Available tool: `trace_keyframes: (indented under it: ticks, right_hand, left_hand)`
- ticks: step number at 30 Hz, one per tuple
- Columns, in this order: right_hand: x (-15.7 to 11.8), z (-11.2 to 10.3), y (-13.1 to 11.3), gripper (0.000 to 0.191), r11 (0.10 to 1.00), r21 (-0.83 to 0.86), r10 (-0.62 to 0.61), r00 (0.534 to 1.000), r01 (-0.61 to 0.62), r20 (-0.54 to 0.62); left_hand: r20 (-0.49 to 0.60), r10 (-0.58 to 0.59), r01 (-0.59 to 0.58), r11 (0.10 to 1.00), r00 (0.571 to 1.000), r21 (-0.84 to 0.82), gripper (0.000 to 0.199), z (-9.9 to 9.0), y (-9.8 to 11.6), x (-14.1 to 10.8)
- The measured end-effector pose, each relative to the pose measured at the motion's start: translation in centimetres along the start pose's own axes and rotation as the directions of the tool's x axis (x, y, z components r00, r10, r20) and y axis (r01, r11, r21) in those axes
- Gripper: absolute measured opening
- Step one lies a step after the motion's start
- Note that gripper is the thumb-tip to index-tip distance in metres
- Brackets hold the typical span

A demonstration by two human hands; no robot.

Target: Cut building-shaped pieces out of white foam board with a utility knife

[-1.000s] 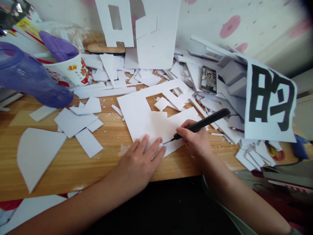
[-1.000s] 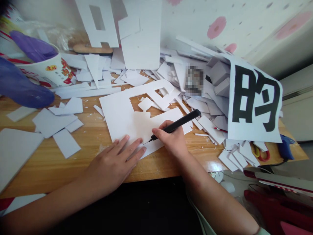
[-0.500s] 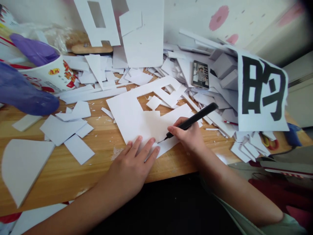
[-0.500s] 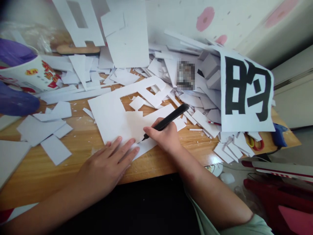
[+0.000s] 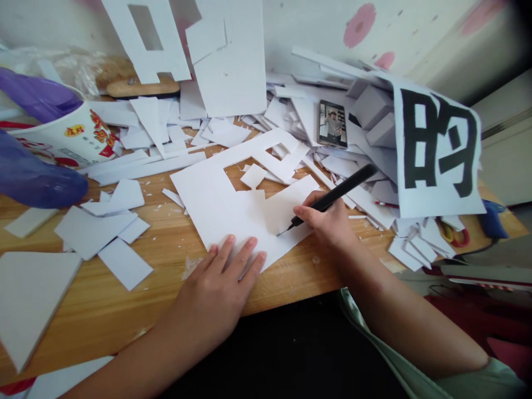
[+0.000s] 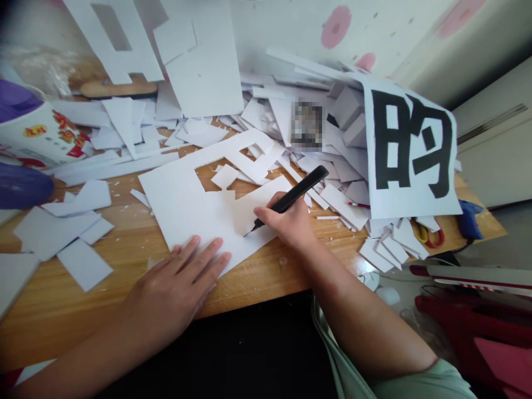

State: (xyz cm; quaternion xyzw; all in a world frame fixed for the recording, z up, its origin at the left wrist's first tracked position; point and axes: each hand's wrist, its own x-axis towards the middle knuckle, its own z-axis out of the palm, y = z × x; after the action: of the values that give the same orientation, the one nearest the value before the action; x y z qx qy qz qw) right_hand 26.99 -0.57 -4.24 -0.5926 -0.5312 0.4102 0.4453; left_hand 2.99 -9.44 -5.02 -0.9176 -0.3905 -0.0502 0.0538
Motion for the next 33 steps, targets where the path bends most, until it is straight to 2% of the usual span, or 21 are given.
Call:
trace_keyframes:
  ticks: [8, 14, 20, 23, 26, 30, 33]
  right_hand:
    - [0.4, -0.3, 0.6, 0.024, 0.999, 0.042, -0.019, 1.0, 0.018, 0.022]
    - [0.5, -0.3, 1.3, 0.026, 0.996, 0.087, 0.004, 1.0, -0.003, -0.012]
    - [0.6, 0.0, 1.5, 0.029, 0.995, 0.085, 0.046, 0.999, -0.047, 0.005]
    - [0.6, 0.2, 1.4, 0.032, 0.953, 0.291, 0.106, 0.993, -0.087, -0.051]
    - [0.4, 0.2, 1.0, 0.039, 0.875, 0.48, 0.139, 0.983, -0.064, -0.122]
    - [-0.2, -0.1, 0.6, 0.044, 0.859, 0.511, 0.106, 0.984, -0.018, -0.144]
    - [-0.9, -0.3, 0.8, 0.041, 0.866, 0.499, 0.095, 0.988, -0.02, -0.126]
  left_hand:
    - [0.017, -0.004, 0.004, 1.0, 1.0, -0.002, 0.045, 0.1, -0.1, 0.0]
    - [-0.015, -0.002, 0.002, 1.0, 1.0, 0.009, 0.045, 0.2, 0.0, -0.1]
    - [-0.051, -0.028, 0.028, 1.0, 0.998, 0.007, 0.044, 1.0, 0.0, -0.4]
    - [-0.063, -0.046, 0.047, 0.999, 0.997, 0.019, 0.045, 1.4, 0.1, -0.5]
    - [-0.037, -0.043, 0.044, 0.998, 0.998, 0.034, 0.044, 1.1, 0.0, -0.1]
    - [-0.054, -0.027, 0.027, 1.0, 0.998, 0.005, 0.036, -0.1, -0.3, 1.1]
    - [-0.039, -0.051, 0.049, 0.998, 0.998, -0.051, 0.029, -1.0, -0.5, 2.3]
